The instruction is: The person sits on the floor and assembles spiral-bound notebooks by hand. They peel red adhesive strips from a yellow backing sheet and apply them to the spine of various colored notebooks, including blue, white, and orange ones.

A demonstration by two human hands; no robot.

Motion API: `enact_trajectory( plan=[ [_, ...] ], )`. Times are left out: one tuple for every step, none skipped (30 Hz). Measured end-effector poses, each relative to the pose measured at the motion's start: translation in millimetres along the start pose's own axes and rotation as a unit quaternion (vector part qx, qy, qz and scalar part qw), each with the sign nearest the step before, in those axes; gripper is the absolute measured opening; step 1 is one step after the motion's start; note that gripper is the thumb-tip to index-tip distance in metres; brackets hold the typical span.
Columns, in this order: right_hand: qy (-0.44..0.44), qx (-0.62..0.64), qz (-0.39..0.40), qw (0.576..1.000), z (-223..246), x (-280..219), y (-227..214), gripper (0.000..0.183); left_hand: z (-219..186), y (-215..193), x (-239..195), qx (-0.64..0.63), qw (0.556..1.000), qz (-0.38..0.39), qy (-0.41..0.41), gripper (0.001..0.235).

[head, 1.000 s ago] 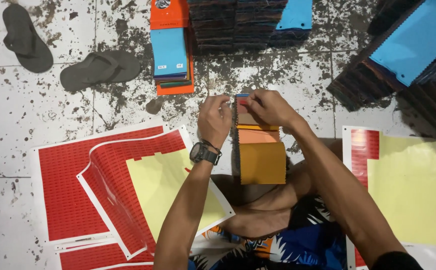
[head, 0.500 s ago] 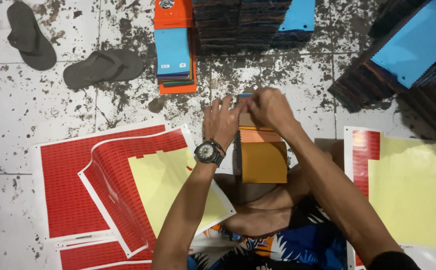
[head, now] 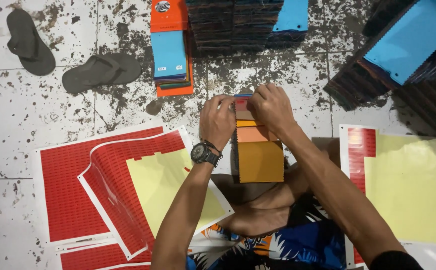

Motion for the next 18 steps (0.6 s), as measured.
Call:
enact_trajectory(
  plan=[
    [0.000,0.000,-0.001,1.000,0,-1,0,0.012,0,-4,3,0.000,1.000,0.000,0.001,0.035],
    [-0.010,-0.005,-0.008,1.000,1,-3,-1,0.014,3,-8,5,-0.033,0.999,-0.001,-0.025,0.031],
    [-0.019,-0.010,-0.016,1.000,3,-5,-1,0.017,7,-11,7,-0.067,0.996,-0.002,-0.052,0.028],
    [-0.018,-0.011,-0.016,1.000,3,-5,-4,0.017,5,-13,8,-0.068,0.996,-0.002,-0.050,0.028],
    [-0.021,-0.008,-0.011,1.000,5,-5,-5,0.017,8,-17,9,-0.105,0.991,-0.018,-0.083,0.027],
    [-0.025,-0.003,-0.007,1.000,7,-4,-6,0.016,12,-21,9,-0.140,0.983,-0.033,-0.117,0.026],
    [-0.024,-0.004,-0.007,1.000,8,-2,-11,0.016,15,-16,11,-0.140,0.983,-0.033,-0.116,0.026],
    [-0.025,0.014,0.014,0.999,10,-1,-12,0.013,19,-12,12,-0.159,0.978,-0.047,-0.129,0.024],
    [-0.026,0.032,0.035,0.999,11,1,-13,0.010,24,-8,13,-0.177,0.972,-0.062,-0.142,0.021],
    [-0.026,0.032,0.035,0.999,14,4,-19,0.010,25,-5,14,-0.177,0.972,-0.062,-0.142,0.021],
    [-0.030,0.061,0.055,0.996,17,7,-22,0.009,30,0,15,-0.232,0.956,-0.063,-0.169,0.020],
    [-0.032,0.089,0.076,0.993,20,8,-26,0.011,33,7,14,-0.286,0.936,-0.062,-0.195,0.019],
    [-0.032,0.088,0.076,0.993,16,5,-23,0.011,35,8,16,-0.287,0.936,-0.061,-0.195,0.019],
    [-0.034,0.070,0.098,0.992,12,1,-17,0.010,39,17,16,-0.345,0.910,-0.039,-0.227,0.017],
    [-0.036,0.053,0.120,0.991,7,-2,-11,0.011,43,26,16,-0.400,0.880,-0.016,-0.257,0.015],
    [-0.036,0.053,0.121,0.991,13,2,-20,0.011,40,23,18,-0.400,0.879,-0.016,-0.257,0.015],
    [-0.039,0.070,0.140,0.987,19,5,-26,0.010,36,21,21,-0.428,0.868,-0.013,-0.251,0.015],
    [-0.041,0.086,0.159,0.983,25,8,-32,0.009,31,20,23,-0.456,0.856,-0.009,-0.244,0.016]
  ],
)
Point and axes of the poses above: each hand's wrist, its own x-axis towards the middle knuckle, its own y-axis out of the palm, z = x × y, the point moved 8 cm from there along x, towards the middle knuckle, and after that the axes turned 9 degrees about x, right-handed, at the moved point
